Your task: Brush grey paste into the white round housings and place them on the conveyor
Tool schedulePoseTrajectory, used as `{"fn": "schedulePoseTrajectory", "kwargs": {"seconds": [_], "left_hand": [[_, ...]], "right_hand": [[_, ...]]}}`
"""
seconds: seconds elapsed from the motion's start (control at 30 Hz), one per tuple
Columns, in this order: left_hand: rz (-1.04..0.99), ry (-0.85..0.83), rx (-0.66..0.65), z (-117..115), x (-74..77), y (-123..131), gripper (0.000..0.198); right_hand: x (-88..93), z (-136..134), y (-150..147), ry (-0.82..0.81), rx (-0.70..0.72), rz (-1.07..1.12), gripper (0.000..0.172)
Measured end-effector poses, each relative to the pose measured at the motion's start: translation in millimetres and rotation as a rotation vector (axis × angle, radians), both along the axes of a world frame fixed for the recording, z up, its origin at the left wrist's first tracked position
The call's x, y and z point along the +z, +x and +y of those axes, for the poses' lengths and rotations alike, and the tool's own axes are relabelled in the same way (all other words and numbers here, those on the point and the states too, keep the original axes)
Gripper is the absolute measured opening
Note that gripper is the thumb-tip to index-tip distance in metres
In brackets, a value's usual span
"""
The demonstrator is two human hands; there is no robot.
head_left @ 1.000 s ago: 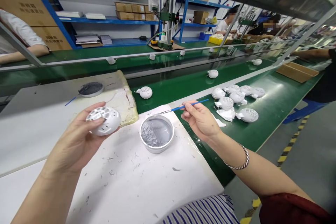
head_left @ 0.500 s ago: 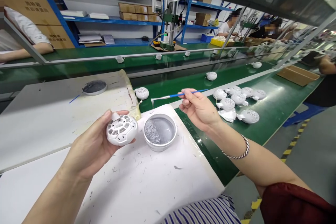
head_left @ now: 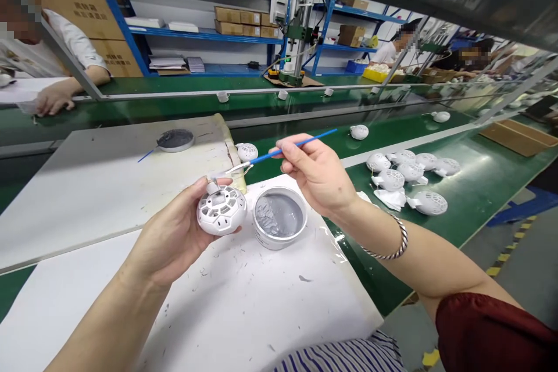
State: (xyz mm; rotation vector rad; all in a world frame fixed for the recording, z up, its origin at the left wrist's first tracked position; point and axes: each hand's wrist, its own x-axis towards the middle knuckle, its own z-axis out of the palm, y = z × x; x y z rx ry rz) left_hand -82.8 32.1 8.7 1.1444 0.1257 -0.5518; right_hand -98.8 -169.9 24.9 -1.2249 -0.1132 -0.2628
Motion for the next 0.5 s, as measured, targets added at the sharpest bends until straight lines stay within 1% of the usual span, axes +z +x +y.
{"fn": "schedulePoseTrajectory", "kwargs": {"seconds": [0.1, 0.2, 0.33, 0.5], "left_hand": [[-0.033, -0.029, -0.016, 1.8, -1.4, -0.2, 0.030], [-0.045, -0.037, -0.002, 1.7, -2.6, -1.6, 0.029], [-0.050, -0.029, 0.004, 1.6, -2.4, -4.9, 0.033], [-0.088, 0.011, -0.024, 1.1, -4.1, -8.6, 0.038]], "right_hand": [[-9.6, 0.9, -7.0, -0.153, -0.051, -0.069, 0.013], [-11.9, 2.1, -13.0, -0.282, -0.087, -0.114, 0.011], [-9.9, 2.9, -21.1, -0.360, -0.098, -0.165, 0.005], [-9.1, -1.0, -29.5, -0.404, -0.112, -0.224, 0.004]]}}
